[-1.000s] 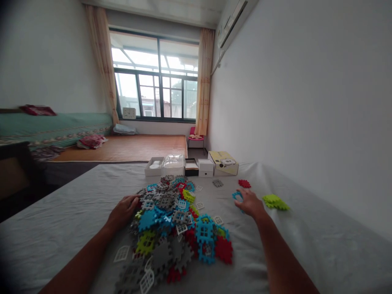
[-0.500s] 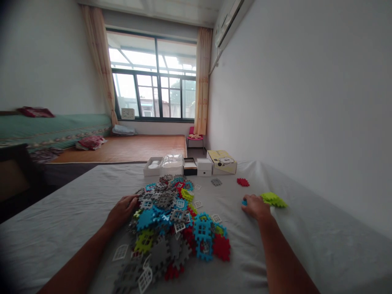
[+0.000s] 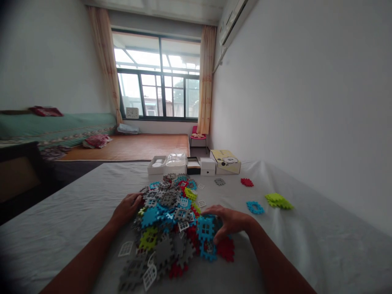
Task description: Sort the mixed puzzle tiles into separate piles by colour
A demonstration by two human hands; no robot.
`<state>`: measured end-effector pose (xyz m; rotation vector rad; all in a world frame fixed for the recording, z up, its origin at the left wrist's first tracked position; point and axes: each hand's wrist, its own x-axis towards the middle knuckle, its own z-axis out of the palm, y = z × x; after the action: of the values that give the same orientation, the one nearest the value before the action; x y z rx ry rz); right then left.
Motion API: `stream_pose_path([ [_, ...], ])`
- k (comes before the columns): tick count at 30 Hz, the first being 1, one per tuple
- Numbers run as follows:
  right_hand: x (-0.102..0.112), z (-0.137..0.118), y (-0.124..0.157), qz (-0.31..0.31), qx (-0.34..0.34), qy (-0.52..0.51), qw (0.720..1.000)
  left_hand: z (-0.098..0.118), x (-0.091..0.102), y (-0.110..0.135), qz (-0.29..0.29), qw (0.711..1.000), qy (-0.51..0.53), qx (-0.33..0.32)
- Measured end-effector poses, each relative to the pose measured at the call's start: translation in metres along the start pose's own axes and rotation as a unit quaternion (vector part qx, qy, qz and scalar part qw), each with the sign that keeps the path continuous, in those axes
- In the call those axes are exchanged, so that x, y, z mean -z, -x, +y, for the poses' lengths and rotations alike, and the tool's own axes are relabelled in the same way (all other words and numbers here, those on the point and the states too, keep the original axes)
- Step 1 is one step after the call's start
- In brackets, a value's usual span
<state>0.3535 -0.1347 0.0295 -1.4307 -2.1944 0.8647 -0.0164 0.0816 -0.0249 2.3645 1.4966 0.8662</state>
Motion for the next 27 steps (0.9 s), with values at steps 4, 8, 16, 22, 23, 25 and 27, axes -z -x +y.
stream_pose_path([
  [4,-0.003,0.007,0.0,0.045,-0.006,0.003,0.999,0.0,0.0,0.0,0.007,1.0,-0.002,-0.001],
  [8,-0.002,0.023,-0.002,0.116,-0.051,0.023,0.992,-0.003,-0.002,-0.001,0.008,1.0,-0.001,-0.003],
  [16,-0.004,0.017,-0.005,0.126,-0.053,-0.068,0.988,-0.002,-0.002,0.0,-0.001,1.0,0.006,0.0],
  [22,-0.011,0.018,-0.014,0.145,-0.054,-0.049,0.987,0.002,0.0,0.002,0.008,1.0,0.01,0.0],
  [23,-0.011,0.019,-0.015,0.156,-0.056,-0.039,0.985,0.002,0.0,0.002,0.008,1.0,0.009,-0.001],
  [25,-0.011,0.023,-0.016,0.18,-0.061,-0.025,0.981,0.002,0.0,0.002,0.009,1.0,0.009,-0.001],
  [27,-0.008,0.028,-0.016,0.214,-0.068,-0.016,0.974,0.001,0.0,0.002,0.01,1.0,0.007,-0.002],
])
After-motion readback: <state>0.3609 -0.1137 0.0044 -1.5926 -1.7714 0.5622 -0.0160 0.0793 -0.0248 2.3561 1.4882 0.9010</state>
